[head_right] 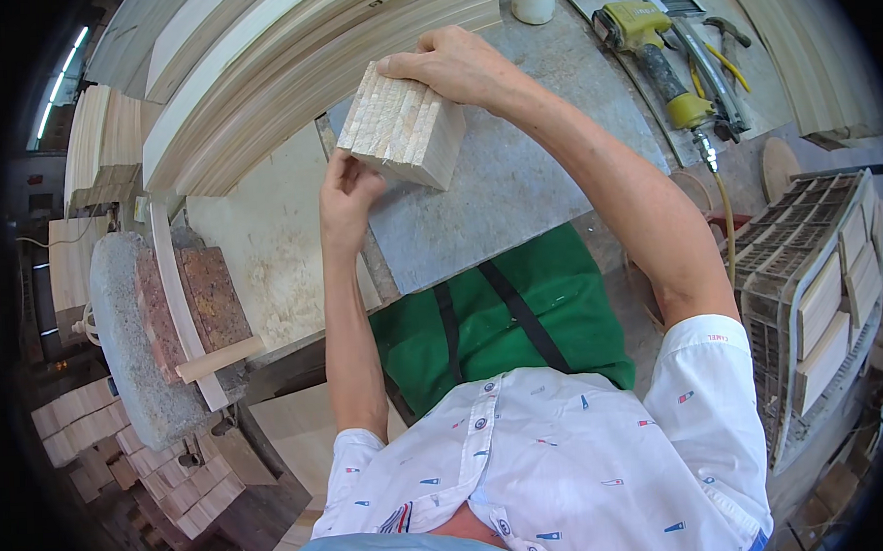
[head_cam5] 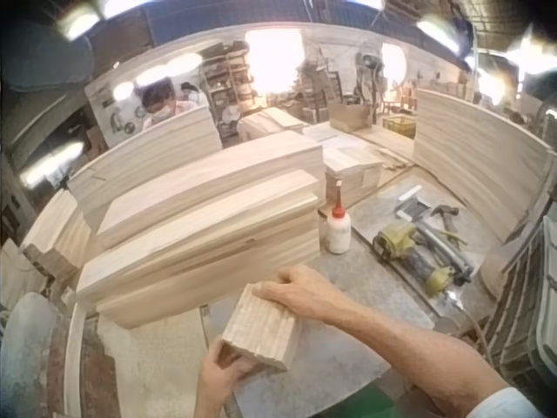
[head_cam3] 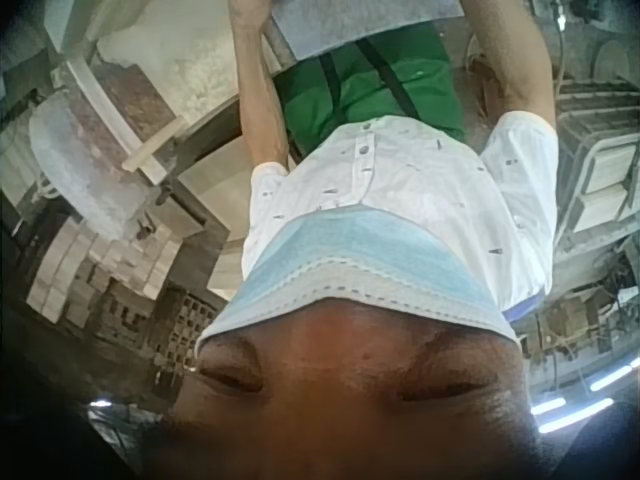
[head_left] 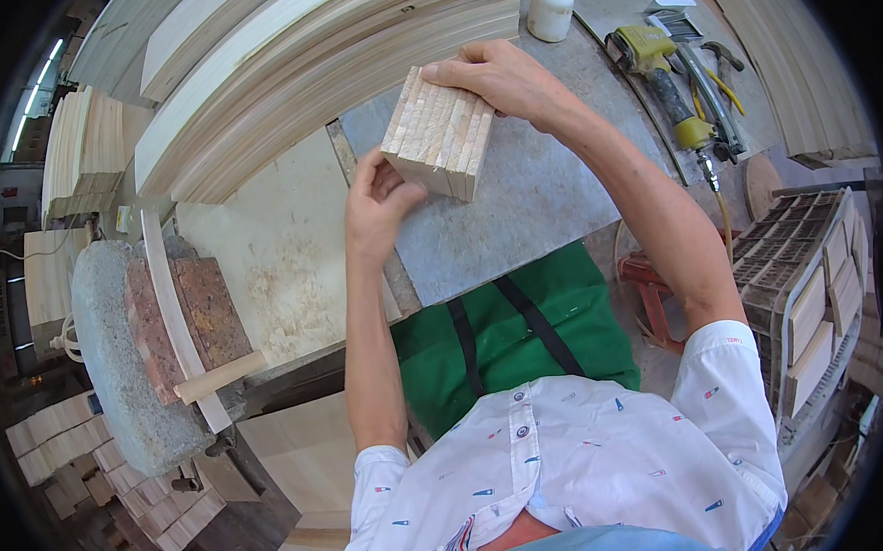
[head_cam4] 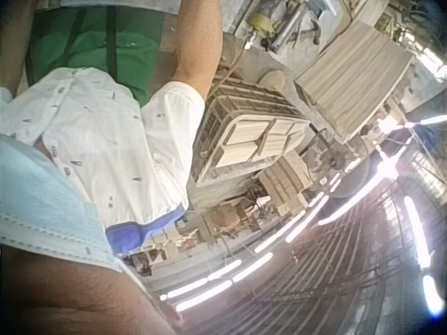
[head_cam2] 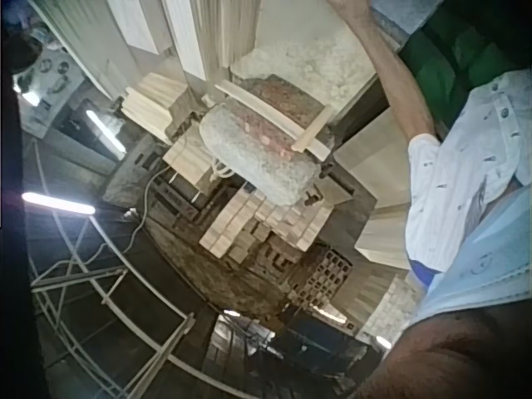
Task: Assembling wooden frame parts using a pneumatic nail gun and wood glue.
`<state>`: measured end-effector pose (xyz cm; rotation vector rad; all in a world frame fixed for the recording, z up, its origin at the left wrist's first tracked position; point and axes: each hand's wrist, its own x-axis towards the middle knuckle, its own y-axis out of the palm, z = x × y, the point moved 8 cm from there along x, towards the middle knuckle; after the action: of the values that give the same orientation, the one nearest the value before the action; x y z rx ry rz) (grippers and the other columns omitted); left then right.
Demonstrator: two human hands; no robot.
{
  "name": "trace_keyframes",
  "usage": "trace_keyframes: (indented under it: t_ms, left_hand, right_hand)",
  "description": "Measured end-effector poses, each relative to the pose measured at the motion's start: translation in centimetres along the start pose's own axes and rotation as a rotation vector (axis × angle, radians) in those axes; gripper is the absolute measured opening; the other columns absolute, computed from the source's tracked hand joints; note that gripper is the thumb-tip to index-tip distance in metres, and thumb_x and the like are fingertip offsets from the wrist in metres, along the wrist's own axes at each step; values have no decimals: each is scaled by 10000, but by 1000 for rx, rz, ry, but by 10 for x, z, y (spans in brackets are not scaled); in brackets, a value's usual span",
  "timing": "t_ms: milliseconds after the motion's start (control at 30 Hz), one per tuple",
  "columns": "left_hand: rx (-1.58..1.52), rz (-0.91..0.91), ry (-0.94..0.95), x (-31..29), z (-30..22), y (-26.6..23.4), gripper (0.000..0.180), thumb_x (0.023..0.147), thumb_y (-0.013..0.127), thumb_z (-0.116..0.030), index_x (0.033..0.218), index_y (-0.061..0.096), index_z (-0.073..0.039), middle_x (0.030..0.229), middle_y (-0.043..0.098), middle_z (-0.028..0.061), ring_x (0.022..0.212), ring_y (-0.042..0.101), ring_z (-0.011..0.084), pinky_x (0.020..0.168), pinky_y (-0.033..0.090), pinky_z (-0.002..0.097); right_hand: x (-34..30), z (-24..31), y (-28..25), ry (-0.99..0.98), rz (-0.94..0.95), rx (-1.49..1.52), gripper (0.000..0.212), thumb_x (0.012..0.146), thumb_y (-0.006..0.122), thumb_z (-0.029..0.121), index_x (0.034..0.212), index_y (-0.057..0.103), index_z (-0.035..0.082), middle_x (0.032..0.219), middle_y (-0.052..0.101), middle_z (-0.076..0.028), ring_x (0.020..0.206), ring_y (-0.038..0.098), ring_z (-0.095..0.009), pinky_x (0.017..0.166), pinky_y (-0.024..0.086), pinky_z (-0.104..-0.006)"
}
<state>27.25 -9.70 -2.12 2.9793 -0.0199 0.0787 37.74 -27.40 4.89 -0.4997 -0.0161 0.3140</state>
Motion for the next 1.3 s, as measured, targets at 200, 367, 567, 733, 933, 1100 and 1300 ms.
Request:
trace_keyframes:
  t_ms: [200, 367, 567, 733, 933, 1100, 1300]
  left_hand:
    - [478, -228, 244, -30, -20, 50, 1153, 575, 914, -195, 1433, 169, -1, 1369, 395, 213, 1239, 433, 308, 1075, 329, 415]
    - [656, -463, 353, -31, -14, 57, 1094, 616, 882, -153, 1427, 165, 4, 1373, 342, 247, 1264, 389, 358, 1076, 314, 438]
    - [605, -406, 288, -32, -14, 34, 1047, 625, 844, -108, 1427, 180, 4, 1339, 387, 228, 1237, 432, 336, 1054, 342, 424]
    - [609, -309, 266, -35, -16, 38, 1047, 623, 837, -80, 1433, 177, -9, 1347, 385, 219, 1242, 440, 325, 1053, 356, 415]
    - [583, -298, 261, -34, -14, 40, 1060, 607, 851, -77, 1425, 179, -12, 1353, 385, 222, 1246, 441, 322, 1056, 360, 408]
    - [574, -324, 268, -32, -13, 32, 1053, 610, 857, -104, 1420, 191, -8, 1350, 394, 224, 1256, 434, 326, 1064, 351, 408]
    - [610, -297, 284, -49, -21, 39, 1053, 621, 862, -156, 1413, 189, 9, 1337, 403, 226, 1249, 439, 326, 1061, 353, 398]
  right_hand:
    - [2, 5, -2, -18, 4, 6, 524, 812, 654, 499, 850, 677, -23, 670, 588, -59, 598, 533, -123, 503, 404, -278]
    - [3, 7, -3, -28, -2, -39, 519, 800, 671, 503, 843, 679, -15, 652, 577, -52, 594, 530, -127, 510, 407, -275]
    - [7, -18, -65, -31, -225, 247, 474, 848, 671, 403, 1063, 618, -16, 869, 620, -76, 785, 599, -141, 610, 502, -274]
    - [54, -121, -130, -138, -635, 99, 622, 783, 751, 269, 1256, 480, -27, 1125, 605, -139, 981, 597, -205, 839, 485, -313]
    - [85, -163, -119, -101, -573, -15, 626, 729, 783, 198, 1237, 484, -9, 1104, 633, -110, 991, 600, -204, 897, 455, -322]
    - [45, -126, -113, -68, -603, 272, 567, 753, 762, 220, 1210, 505, 4, 1101, 628, -95, 978, 609, -203, 867, 484, -333]
    - [-51, -9, -123, -294, -208, 442, 602, 815, 697, 221, 1335, 459, 31, 1285, 520, -127, 1125, 552, -232, 882, 523, -388]
